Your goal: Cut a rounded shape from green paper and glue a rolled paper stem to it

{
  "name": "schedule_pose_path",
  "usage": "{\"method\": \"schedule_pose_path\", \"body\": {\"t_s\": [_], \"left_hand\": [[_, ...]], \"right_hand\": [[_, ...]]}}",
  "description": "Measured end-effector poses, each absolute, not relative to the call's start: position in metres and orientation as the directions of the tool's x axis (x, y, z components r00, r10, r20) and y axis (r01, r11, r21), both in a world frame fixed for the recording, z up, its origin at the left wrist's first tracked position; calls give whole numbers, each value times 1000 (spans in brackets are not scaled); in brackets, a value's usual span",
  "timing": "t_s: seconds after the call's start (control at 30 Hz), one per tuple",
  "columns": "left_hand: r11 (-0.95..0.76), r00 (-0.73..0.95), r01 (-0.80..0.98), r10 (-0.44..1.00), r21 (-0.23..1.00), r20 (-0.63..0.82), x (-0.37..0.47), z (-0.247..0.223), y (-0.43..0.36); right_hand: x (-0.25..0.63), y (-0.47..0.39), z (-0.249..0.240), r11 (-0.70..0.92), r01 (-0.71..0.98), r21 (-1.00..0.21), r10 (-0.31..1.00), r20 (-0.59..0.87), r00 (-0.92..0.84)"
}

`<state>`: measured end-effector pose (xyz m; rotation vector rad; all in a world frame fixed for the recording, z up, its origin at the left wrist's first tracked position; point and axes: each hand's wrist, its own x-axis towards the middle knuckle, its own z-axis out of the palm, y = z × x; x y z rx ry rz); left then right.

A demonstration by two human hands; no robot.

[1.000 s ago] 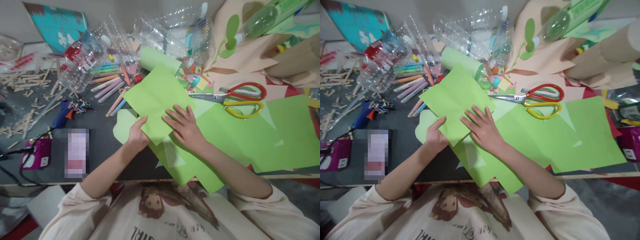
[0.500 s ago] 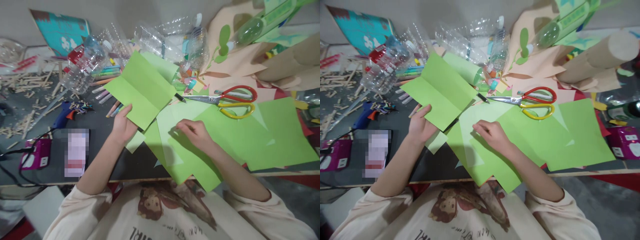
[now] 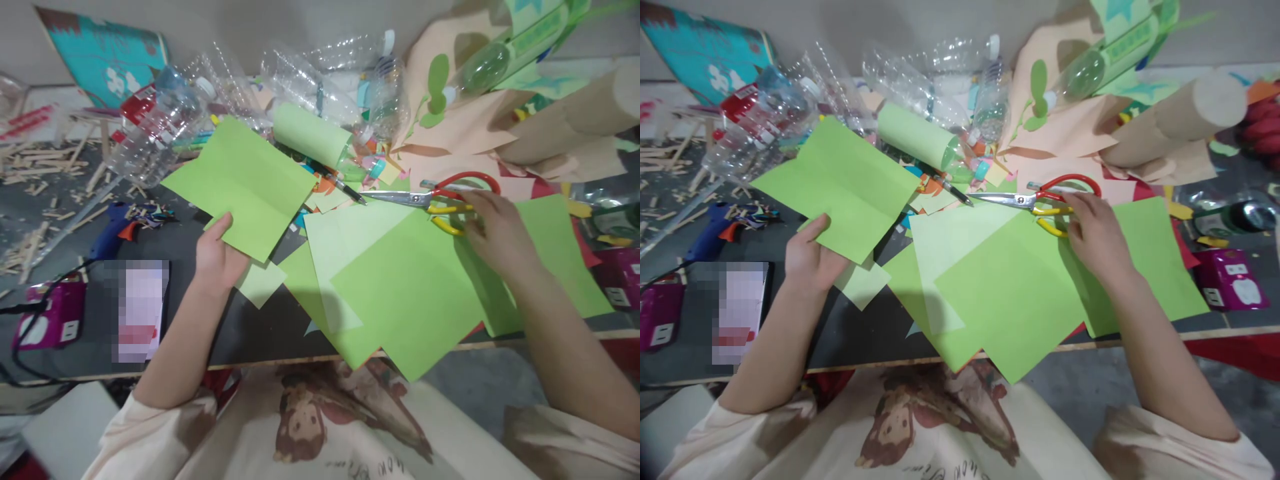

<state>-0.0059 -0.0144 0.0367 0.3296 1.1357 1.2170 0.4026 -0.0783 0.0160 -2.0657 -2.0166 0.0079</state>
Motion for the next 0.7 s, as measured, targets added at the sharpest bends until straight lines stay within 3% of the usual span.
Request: {"method": "schedule_pose_path", "body": {"t_s": [0.27,0.4,0.57,0.7], "left_hand": [[172,-290,-526,885,833,-366,-10,22,-11],[211,-264,-528,880,823,-395,-10,23,-12],[282,-225,-556,855,782,-468,-3,26,-16],[295,-156,-566,879,770,-451,-4,23,-18]], "right_hand": [[400,-57,19,-49,997,-61,997,59,53],[404,-50,23,19,988,-150,996,-81,-32],[394,-44,25,-51,962,-267,990,-137,15],[401,-41,31,46,980,-193,978,-189,-83]]}}
